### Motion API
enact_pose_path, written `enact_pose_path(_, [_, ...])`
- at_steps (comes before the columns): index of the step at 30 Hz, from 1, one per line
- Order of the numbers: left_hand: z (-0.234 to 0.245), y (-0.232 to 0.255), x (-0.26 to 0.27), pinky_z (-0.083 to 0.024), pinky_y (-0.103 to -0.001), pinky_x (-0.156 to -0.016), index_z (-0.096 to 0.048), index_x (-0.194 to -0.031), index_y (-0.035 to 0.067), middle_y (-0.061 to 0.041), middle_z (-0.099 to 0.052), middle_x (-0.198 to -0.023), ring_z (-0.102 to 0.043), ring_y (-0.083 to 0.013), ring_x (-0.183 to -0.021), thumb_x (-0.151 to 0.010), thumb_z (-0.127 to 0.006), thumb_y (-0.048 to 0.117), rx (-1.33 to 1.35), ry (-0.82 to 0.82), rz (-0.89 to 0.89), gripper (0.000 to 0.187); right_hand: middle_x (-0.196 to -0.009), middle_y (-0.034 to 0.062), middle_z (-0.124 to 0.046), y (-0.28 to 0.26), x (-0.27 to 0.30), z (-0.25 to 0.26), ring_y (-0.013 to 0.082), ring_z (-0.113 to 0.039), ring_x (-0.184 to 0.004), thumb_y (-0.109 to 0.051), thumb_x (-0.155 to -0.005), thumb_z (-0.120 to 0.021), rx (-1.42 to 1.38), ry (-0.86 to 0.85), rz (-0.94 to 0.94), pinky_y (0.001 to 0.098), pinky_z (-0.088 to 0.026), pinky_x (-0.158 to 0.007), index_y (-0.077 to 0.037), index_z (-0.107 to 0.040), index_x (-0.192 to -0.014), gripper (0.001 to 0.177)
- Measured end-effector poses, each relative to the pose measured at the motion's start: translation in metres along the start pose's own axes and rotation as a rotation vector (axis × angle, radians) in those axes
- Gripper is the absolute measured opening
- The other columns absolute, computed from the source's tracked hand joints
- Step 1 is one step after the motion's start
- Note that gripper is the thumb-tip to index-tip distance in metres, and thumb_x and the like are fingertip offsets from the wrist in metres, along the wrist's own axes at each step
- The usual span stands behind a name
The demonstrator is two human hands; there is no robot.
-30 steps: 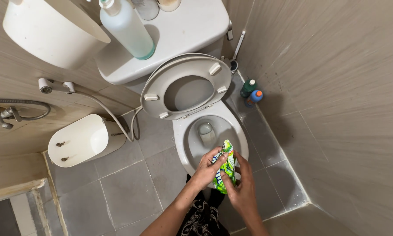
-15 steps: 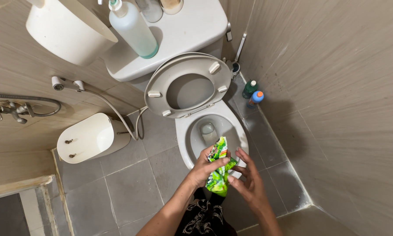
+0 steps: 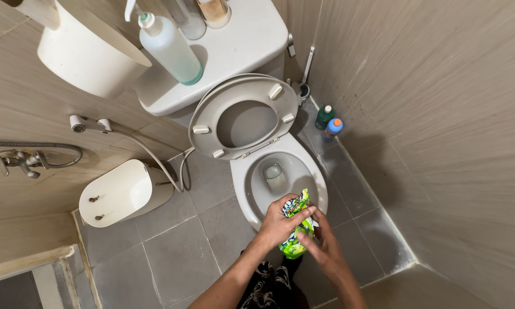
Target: The person cleans a toilet by pouring liquid from a bottle into the bowl and placing a toilet rim block.
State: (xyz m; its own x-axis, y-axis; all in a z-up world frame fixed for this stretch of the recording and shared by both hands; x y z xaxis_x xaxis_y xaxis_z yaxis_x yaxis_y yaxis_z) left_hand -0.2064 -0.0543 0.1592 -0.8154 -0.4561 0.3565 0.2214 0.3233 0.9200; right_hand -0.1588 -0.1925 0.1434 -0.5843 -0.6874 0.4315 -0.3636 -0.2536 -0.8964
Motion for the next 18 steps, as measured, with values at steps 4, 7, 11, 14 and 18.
enact_pose_path(4, [0.010, -0.018, 0.007, -0.055, -0.026, -0.067, -0.070, -0.107, 0.001, -0.003, -0.073, -0.083, -0.065, -0.0060, -0.075, -0.093, -0.076, 0.026, -0.079, -0.039, 0.122, 0.029, -0.151, 0.0149, -0.050, 0.009, -0.001, -0.009, 0.0259, -0.052, -0.135, -0.026, -0.089, -0.070, -0.001, 0.088, 0.069, 0.0413, -0.041, -0.111, -0.009, -0.035, -0.157, 0.078])
enact_pose_path(7, [0.020, -0.025, 0.019, -0.056, -0.028, -0.067, -0.069, -0.107, 0.000, -0.004, -0.072, -0.081, -0.065, -0.0077, -0.074, -0.094, -0.073, 0.027, -0.143, -0.061, 0.167, 0.030, -0.142, 0.0154, -0.056, 0.022, 0.003, -0.021, 0.0246, -0.055, -0.129, -0.028, -0.088, -0.072, 0.011, 0.145, 0.068, 0.0418, -0.048, -0.103, -0.008, -0.039, -0.155, 0.077])
enact_pose_path(11, [0.032, -0.029, 0.032, -0.056, -0.033, -0.081, -0.066, -0.115, 0.002, -0.009, -0.074, -0.090, -0.069, -0.0151, -0.086, -0.092, -0.066, 0.020, -0.321, -0.111, 0.079, 0.028, -0.128, 0.0144, -0.067, 0.033, 0.006, -0.036, 0.0216, -0.061, -0.121, -0.030, -0.087, -0.074, 0.042, 0.188, 0.027, 0.0399, -0.054, -0.097, -0.005, -0.052, -0.146, 0.067])
enact_pose_path(14, [0.037, -0.038, 0.043, -0.055, -0.037, -0.090, -0.067, -0.115, 0.003, -0.013, -0.075, -0.098, -0.071, -0.0225, -0.095, -0.094, -0.060, 0.017, -0.333, -0.144, 0.015, 0.027, -0.123, 0.0155, -0.069, 0.040, 0.016, -0.045, 0.0212, -0.063, -0.116, -0.032, -0.088, -0.074, 0.094, 0.227, -0.018, 0.0390, -0.054, -0.096, -0.004, -0.060, -0.140, 0.061])
enact_pose_path(18, [0.048, -0.054, 0.044, -0.054, -0.038, -0.093, -0.072, -0.115, 0.006, -0.013, -0.078, -0.105, -0.073, -0.0238, -0.104, -0.095, -0.056, 0.024, -0.323, -0.146, 0.099, 0.032, -0.133, 0.0121, -0.067, 0.036, 0.020, -0.051, 0.0191, -0.062, -0.119, -0.031, -0.092, -0.070, 0.031, 0.230, 0.039, 0.0356, -0.050, -0.099, -0.004, -0.057, -0.141, 0.058])
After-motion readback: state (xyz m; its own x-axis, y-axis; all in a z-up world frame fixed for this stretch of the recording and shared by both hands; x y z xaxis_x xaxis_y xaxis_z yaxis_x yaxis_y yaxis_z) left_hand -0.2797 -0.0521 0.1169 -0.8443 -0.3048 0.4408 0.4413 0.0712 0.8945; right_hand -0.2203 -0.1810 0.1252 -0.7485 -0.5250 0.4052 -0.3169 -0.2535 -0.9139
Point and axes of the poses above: each hand's wrist, its own x-axis away from the middle knuckle, its own z-axis out of the back of the hand, y = z × x, the point moved 6 cm from there along -x, towards the middle knuckle
